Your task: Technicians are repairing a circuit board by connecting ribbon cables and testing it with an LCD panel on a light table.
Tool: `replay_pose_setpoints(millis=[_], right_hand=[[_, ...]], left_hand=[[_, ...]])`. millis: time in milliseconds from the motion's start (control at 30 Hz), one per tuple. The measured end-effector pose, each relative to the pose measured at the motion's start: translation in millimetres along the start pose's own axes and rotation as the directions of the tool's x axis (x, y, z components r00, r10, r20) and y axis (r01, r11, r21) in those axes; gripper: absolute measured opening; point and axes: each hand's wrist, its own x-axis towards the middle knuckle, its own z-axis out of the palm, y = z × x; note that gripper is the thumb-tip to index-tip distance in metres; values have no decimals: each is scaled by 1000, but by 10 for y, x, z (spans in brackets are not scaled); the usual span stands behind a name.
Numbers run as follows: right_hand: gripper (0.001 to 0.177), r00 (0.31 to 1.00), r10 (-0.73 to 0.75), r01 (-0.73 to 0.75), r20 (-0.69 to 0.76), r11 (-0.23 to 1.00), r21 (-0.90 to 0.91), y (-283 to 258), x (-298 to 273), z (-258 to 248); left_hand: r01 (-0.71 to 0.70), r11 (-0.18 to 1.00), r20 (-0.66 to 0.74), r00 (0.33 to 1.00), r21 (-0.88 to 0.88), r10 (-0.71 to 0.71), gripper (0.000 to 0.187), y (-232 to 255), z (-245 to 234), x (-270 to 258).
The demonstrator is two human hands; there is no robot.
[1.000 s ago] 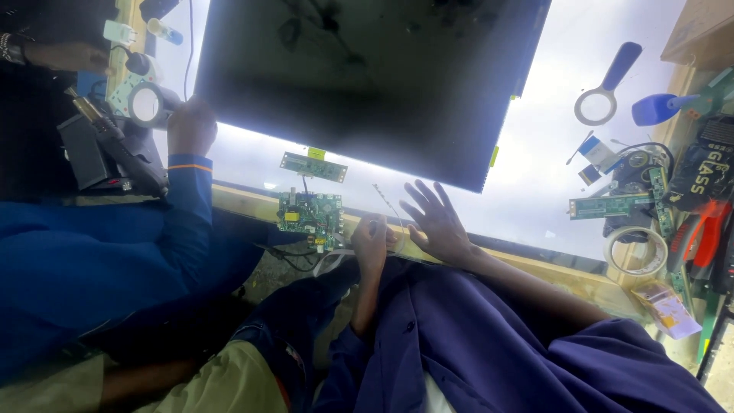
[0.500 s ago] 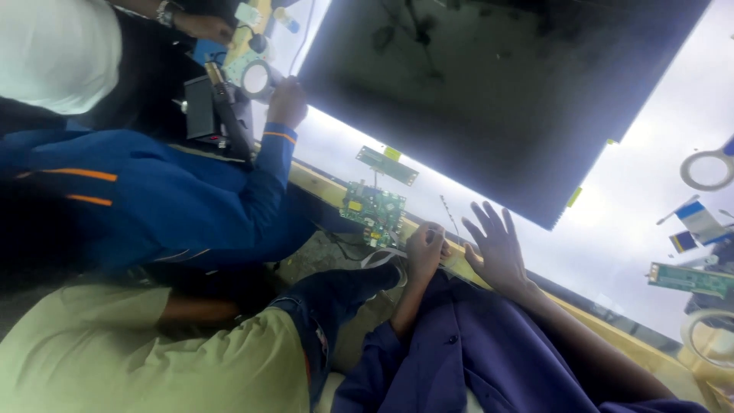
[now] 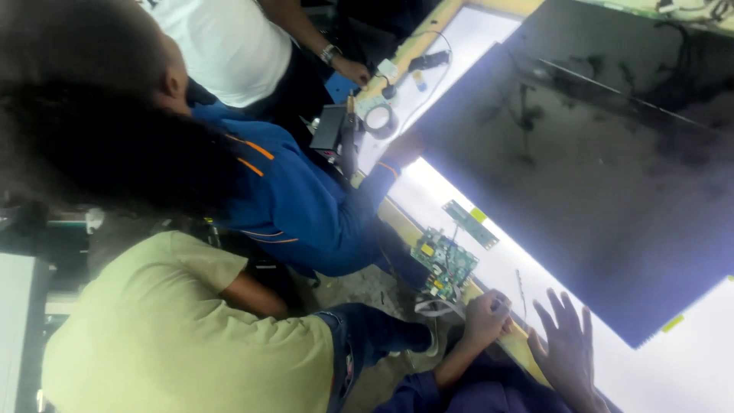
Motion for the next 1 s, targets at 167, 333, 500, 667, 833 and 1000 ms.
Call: replay_pose_setpoints(millis=[167, 333, 500, 667, 833, 1000], right_hand=[[54, 999, -7, 6, -40, 999, -36, 60, -66, 183], [54, 999, -6, 4, -33, 999, -45, 92, -100, 251], [55, 999, 3, -5, -47, 999, -34, 119, -126, 314], [55, 999, 2, -4, -42, 999, -37, 118, -121, 302], [56, 998, -15, 12, -54, 998, -56, 95, -97, 253], [53, 999, -15, 15, -50, 1000, 1, 31, -48, 132]], left_hand=[[-35, 998, 18, 999, 55, 34, 15, 18, -48, 10], [-47, 998, 29, 999, 29, 46, 13, 31, -57, -10], [-73, 990, 3, 997, 121, 73, 13, -89, -18, 57], [-63, 996, 31, 998, 57, 61, 13, 60, -75, -23], [-67, 997, 43, 997, 33, 66, 13, 136, -97, -62], [-55, 999, 35, 998, -1, 55, 12, 74, -71, -28]])
